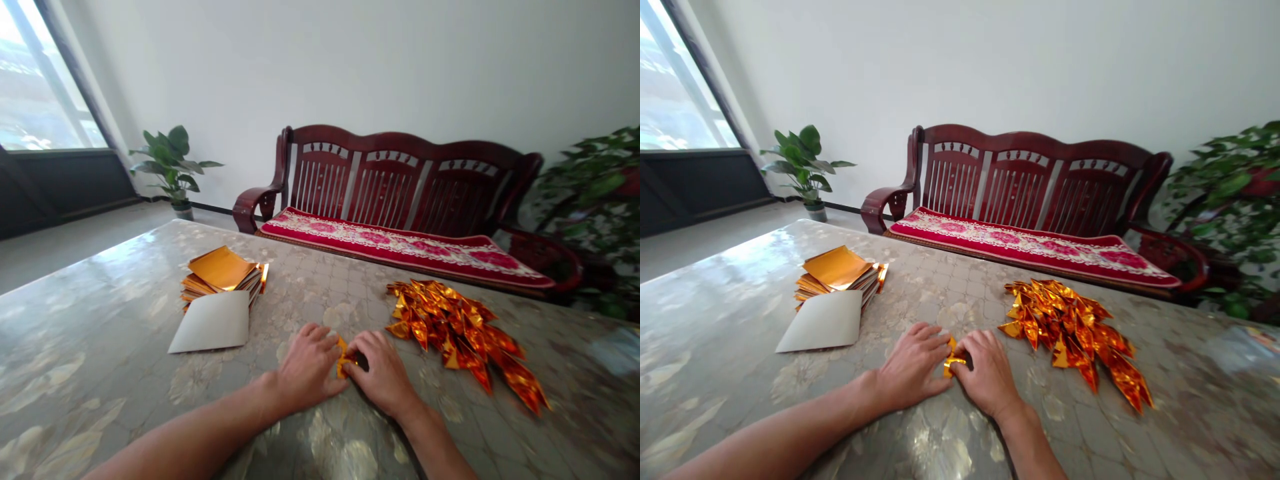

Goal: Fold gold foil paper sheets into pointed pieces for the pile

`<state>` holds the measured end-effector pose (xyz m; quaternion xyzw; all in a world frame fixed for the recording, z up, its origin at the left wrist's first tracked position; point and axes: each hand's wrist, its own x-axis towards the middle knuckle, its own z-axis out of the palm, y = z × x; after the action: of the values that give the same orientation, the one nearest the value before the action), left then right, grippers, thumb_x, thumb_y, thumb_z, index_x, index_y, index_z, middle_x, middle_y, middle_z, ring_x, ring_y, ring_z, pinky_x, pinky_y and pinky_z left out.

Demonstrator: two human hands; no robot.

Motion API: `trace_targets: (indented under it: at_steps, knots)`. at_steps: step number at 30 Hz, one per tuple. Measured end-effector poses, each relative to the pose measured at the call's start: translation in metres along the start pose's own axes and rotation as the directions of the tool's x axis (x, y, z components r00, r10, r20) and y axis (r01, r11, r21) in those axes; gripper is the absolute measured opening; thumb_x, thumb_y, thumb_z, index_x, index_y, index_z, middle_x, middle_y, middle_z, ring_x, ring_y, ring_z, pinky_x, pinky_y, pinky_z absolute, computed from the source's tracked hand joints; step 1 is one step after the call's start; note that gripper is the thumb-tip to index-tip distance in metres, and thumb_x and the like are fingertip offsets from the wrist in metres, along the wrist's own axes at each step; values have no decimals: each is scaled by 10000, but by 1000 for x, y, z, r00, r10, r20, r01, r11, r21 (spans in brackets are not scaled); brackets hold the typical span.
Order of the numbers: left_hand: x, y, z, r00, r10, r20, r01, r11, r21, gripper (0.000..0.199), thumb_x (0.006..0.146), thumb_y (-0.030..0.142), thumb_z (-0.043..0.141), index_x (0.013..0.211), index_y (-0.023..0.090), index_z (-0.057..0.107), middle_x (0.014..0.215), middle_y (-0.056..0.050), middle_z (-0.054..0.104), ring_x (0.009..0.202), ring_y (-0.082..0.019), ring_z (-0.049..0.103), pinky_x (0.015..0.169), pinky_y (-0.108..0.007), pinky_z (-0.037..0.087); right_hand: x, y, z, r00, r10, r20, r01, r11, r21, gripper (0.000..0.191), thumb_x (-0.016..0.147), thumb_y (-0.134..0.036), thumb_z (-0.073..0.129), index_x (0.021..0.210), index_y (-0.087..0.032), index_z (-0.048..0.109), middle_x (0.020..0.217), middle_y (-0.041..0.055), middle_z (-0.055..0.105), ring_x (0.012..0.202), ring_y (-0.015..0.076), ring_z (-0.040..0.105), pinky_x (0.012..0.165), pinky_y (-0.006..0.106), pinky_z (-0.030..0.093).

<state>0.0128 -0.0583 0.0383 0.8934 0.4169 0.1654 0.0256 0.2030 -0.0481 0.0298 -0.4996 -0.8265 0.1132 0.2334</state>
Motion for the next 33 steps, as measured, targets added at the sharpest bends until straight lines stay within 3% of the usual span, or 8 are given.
trace_targets:
  at_steps: [3, 9, 14, 20, 24, 28, 30, 33]
  knots:
    - [-3, 7, 4, 999, -48, 21, 47, 998, 44, 338, 840, 494, 647, 1032, 216, 650, 1076, -54, 645, 1081, -269, 528, 906, -407, 408, -2, 0, -1, 997, -78, -15, 78, 997, 26, 67, 822, -187, 677, 848, -248, 668, 925, 1, 648, 923, 195, 540, 826, 331, 406]
    - [-4, 2, 3, 996, -89, 14, 87, 990, 108, 227, 915, 416, 584, 1071, 266, 653, 1152, -49, 597, 1132, -266, 474, 918, -414, 408, -6, -2, 1, 976, -211, -58, 209, 977, -34, 128, 885, -143, 604, 863, -232, 694, 924, 17, 679, 932, 207, 530, 847, 359, 401]
    - [-5, -4, 0, 993, -111, -40, 115, 986, 119, 214, 965, 282, 509, 1148, 289, 618, 1250, -49, 556, 1139, -242, 473, 930, -393, 418, -7, -6, 0, 975, -219, -46, 216, 974, -70, 149, 921, -189, 563, 922, -243, 702, 926, 26, 689, 936, 216, 542, 840, 369, 398]
    - [-8, -4, 2, 998, -55, 20, 53, 992, 111, 178, 959, 225, 512, 1113, 231, 601, 1094, -55, 624, 972, -222, 556, 851, -366, 462, -7, -5, -4, 971, -238, -18, 236, 970, -65, 204, 948, -189, 508, 949, -245, 704, 934, 36, 692, 942, 208, 568, 868, 367, 390]
    - [-6, -10, 6, 988, -138, -63, 139, 990, 3, 235, 966, 242, 508, 1190, 279, 566, 1110, -28, 617, 984, -198, 576, 862, -333, 459, -7, -2, -5, 968, -250, -20, 249, 967, -42, 218, 948, -187, 503, 966, -253, 710, 946, 35, 700, 925, 202, 582, 885, 360, 388]
    - [-3, -18, 9, 957, -271, -102, 261, 960, -103, 186, 937, 267, 558, 1119, 239, 589, 1065, -25, 606, 971, -182, 586, 849, -288, 458, -6, -1, -4, 971, -239, -17, 238, 970, -45, 229, 937, -169, 507, 972, -263, 713, 950, 26, 705, 914, 200, 588, 865, 349, 385]
    - [-3, -20, 10, 962, -263, -68, 256, 962, -94, 106, 946, 272, 545, 997, 224, 625, 994, -16, 616, 917, -170, 591, 800, -265, 456, -6, 0, -3, 972, -236, -12, 235, 971, -49, 239, 937, -154, 498, 971, -258, 710, 950, 24, 707, 906, 197, 590, 857, 346, 381]
    - [-3, -20, 12, 981, -193, -10, 193, 981, -30, 224, 978, 280, 489, 834, 218, 650, 866, -7, 623, 828, -161, 582, 725, -251, 437, -6, 0, -2, 972, -235, -11, 234, 971, -55, 253, 939, -134, 481, 974, -248, 705, 950, 23, 710, 898, 190, 594, 847, 339, 377]
